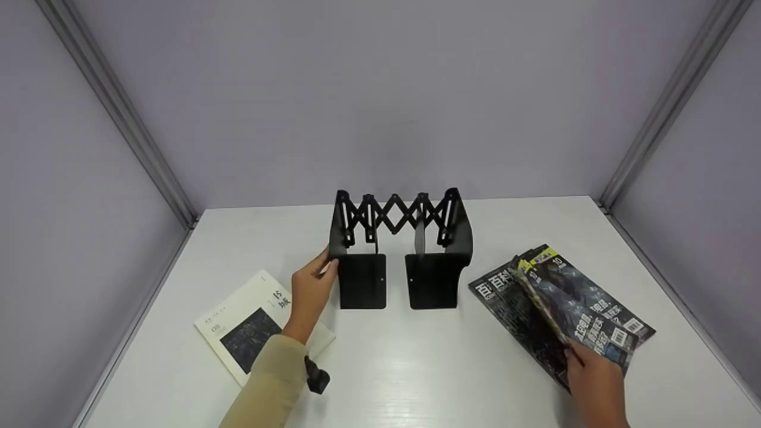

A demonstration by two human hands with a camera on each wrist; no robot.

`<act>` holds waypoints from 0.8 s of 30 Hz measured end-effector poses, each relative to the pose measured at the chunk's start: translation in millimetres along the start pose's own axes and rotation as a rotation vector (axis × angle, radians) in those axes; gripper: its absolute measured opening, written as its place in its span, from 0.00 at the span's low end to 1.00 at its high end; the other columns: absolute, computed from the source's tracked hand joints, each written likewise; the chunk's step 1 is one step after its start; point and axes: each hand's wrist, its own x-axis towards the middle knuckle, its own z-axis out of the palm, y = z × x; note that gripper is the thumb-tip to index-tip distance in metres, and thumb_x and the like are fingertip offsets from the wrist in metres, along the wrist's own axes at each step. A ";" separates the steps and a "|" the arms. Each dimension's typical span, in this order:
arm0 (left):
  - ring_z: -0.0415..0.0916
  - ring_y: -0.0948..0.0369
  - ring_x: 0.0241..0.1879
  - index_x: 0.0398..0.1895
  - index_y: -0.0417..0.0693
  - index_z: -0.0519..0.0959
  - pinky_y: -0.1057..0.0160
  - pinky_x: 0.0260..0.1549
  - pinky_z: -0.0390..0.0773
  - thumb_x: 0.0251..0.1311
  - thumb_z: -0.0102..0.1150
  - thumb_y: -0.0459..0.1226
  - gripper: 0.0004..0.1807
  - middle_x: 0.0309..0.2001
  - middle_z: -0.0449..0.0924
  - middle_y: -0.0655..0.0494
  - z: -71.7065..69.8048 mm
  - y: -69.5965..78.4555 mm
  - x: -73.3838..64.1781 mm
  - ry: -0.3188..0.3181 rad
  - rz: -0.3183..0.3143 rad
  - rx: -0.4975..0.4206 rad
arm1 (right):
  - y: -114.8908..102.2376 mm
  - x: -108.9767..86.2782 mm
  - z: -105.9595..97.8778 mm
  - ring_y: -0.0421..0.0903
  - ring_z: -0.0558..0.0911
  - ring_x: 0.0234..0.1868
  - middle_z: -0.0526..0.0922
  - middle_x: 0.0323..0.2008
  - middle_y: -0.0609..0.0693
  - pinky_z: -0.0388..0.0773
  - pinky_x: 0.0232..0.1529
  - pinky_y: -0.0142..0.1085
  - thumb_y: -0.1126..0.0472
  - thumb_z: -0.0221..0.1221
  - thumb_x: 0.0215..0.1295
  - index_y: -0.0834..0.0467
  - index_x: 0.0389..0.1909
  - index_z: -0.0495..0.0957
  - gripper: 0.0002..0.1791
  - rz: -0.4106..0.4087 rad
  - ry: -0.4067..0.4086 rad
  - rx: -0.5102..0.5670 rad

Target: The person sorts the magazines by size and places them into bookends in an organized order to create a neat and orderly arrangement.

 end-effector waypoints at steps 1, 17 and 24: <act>0.81 0.49 0.57 0.59 0.40 0.79 0.55 0.49 0.86 0.66 0.61 0.32 0.19 0.56 0.82 0.43 0.1 -0.1 -0.1 -0.001 0.001 0.003 | -1.4 -0.9 -0.6 0.67 0.84 0.48 0.81 0.49 0.72 0.82 0.35 0.52 0.71 0.56 0.67 0.72 0.56 0.78 0.17 0.003 -0.001 0.004; 0.80 0.48 0.58 0.60 0.38 0.78 0.58 0.48 0.86 0.66 0.61 0.31 0.19 0.56 0.81 0.41 0.2 1.3 1.0 -0.003 -0.034 -0.044 | -23.6 -15.8 -8.4 0.60 0.87 0.30 0.83 0.42 0.73 0.78 0.20 0.36 0.73 0.60 0.64 0.74 0.50 0.80 0.14 -0.055 0.085 0.068; 0.80 0.49 0.58 0.59 0.39 0.79 0.57 0.49 0.86 0.66 0.61 0.32 0.19 0.56 0.82 0.42 0.9 1.6 0.6 0.000 -0.033 -0.036 | -34.0 -22.1 -9.8 0.63 0.88 0.34 0.86 0.36 0.70 0.83 0.24 0.33 0.74 0.64 0.59 0.73 0.44 0.83 0.12 -0.157 0.198 0.103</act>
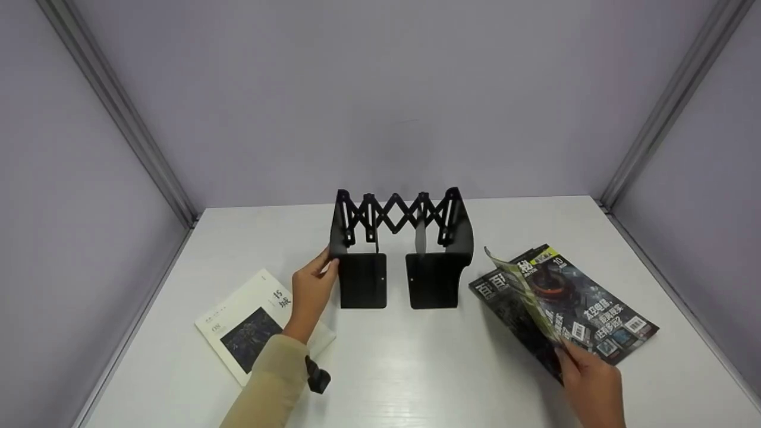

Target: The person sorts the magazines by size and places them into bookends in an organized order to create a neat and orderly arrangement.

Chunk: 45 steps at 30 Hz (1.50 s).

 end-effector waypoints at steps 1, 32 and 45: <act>0.80 0.49 0.58 0.59 0.39 0.79 0.57 0.49 0.86 0.66 0.61 0.32 0.19 0.56 0.81 0.42 0.1 0.2 0.0 0.000 0.002 -0.004 | -0.5 -0.5 0.0 0.60 0.88 0.32 0.86 0.34 0.69 0.81 0.23 0.27 0.74 0.65 0.58 0.72 0.43 0.84 0.12 -0.010 0.015 0.002; 0.81 0.49 0.57 0.59 0.39 0.79 0.55 0.49 0.86 0.66 0.61 0.32 0.19 0.56 0.82 0.42 0.8 -1.6 -1.1 0.015 0.027 0.041 | -37.8 -21.7 -34.9 0.09 0.73 0.31 0.85 0.40 0.61 0.76 0.28 0.12 0.79 0.64 0.57 0.72 0.47 0.82 0.15 0.125 0.181 0.234; 0.81 0.49 0.57 0.60 0.40 0.79 0.56 0.48 0.86 0.67 0.60 0.32 0.19 0.56 0.82 0.43 -0.1 -3.2 -1.2 0.010 0.037 0.038 | -50.6 -24.8 -50.0 0.33 0.72 0.12 0.75 0.18 0.17 0.71 0.15 0.23 0.77 0.63 0.60 0.68 0.51 0.81 0.17 0.289 0.112 0.292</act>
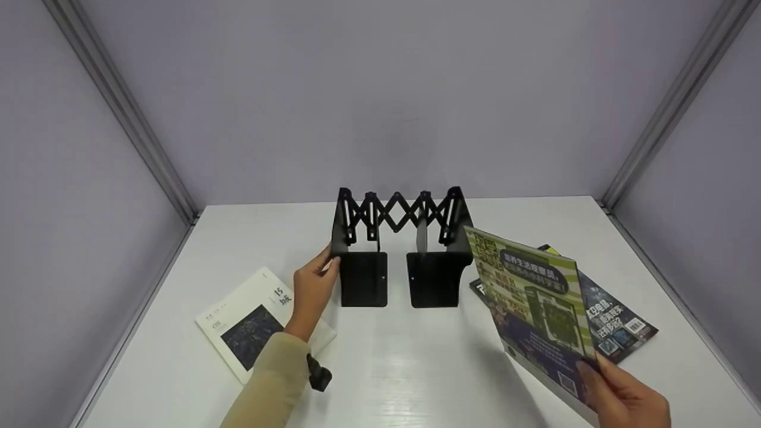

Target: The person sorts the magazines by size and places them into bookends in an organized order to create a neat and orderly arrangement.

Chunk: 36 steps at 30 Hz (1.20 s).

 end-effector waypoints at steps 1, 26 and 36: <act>0.81 0.48 0.57 0.60 0.40 0.79 0.56 0.48 0.86 0.67 0.60 0.32 0.19 0.56 0.82 0.43 0.0 0.1 -0.1 0.001 0.005 -0.001 | -1.2 -0.1 0.3 0.34 0.72 0.12 0.75 0.18 0.17 0.70 0.15 0.23 0.77 0.63 0.60 0.68 0.51 0.81 0.17 0.004 -0.002 -0.001; 0.80 0.48 0.58 0.59 0.39 0.79 0.57 0.50 0.85 0.65 0.61 0.31 0.19 0.57 0.81 0.42 0.9 2.0 1.1 0.012 -0.027 -0.059 | -17.4 29.6 73.2 0.22 0.82 0.32 0.87 0.43 0.62 0.82 0.30 0.19 0.71 0.62 0.65 0.66 0.53 0.82 0.15 -0.143 -0.091 0.265; 0.81 0.49 0.57 0.60 0.39 0.78 0.57 0.49 0.86 0.66 0.61 0.32 0.20 0.57 0.81 0.41 0.8 2.0 1.1 -0.001 0.002 -0.010 | -14.6 36.0 108.0 0.31 0.71 0.15 0.78 0.17 0.41 0.69 0.15 0.21 0.70 0.63 0.65 0.68 0.49 0.84 0.12 -0.202 -0.077 0.302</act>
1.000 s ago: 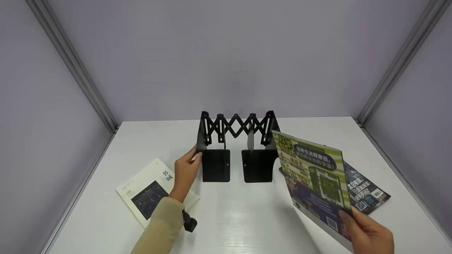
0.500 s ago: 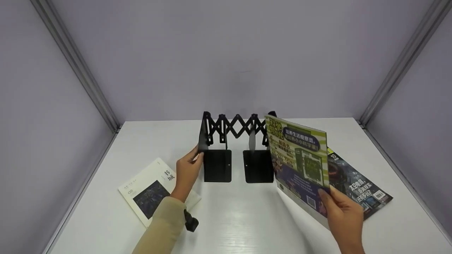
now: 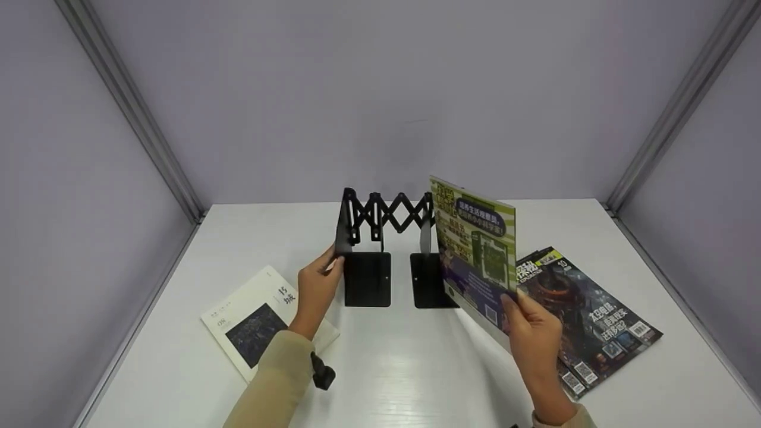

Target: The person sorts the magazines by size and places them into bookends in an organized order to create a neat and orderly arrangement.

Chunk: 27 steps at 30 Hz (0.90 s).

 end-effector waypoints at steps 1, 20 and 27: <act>0.81 0.49 0.57 0.60 0.38 0.78 0.56 0.49 0.86 0.66 0.61 0.32 0.19 0.57 0.81 0.41 0.1 -0.3 0.0 0.001 0.005 0.000 | 0.8 0.5 2.5 0.31 0.71 0.16 0.78 0.16 0.42 0.69 0.15 0.21 0.70 0.63 0.65 0.68 0.49 0.84 0.13 0.000 -0.001 0.009; 0.80 0.45 0.57 0.59 0.36 0.78 0.54 0.49 0.86 0.65 0.61 0.30 0.19 0.57 0.81 0.40 3.0 -1.1 0.1 0.008 -0.013 -0.022 | 27.2 6.6 43.7 0.30 0.68 0.18 0.83 0.23 0.61 0.65 0.18 0.21 0.70 0.61 0.66 0.68 0.52 0.83 0.14 -0.054 0.028 0.095; 0.82 0.48 0.56 0.59 0.36 0.78 0.56 0.49 0.86 0.66 0.61 0.31 0.19 0.56 0.82 0.43 1.5 -1.8 0.9 0.009 0.008 0.018 | 32.5 2.3 54.1 0.26 0.73 0.21 0.85 0.43 0.70 0.71 0.21 0.18 0.71 0.60 0.67 0.70 0.55 0.79 0.16 -0.035 -0.006 0.163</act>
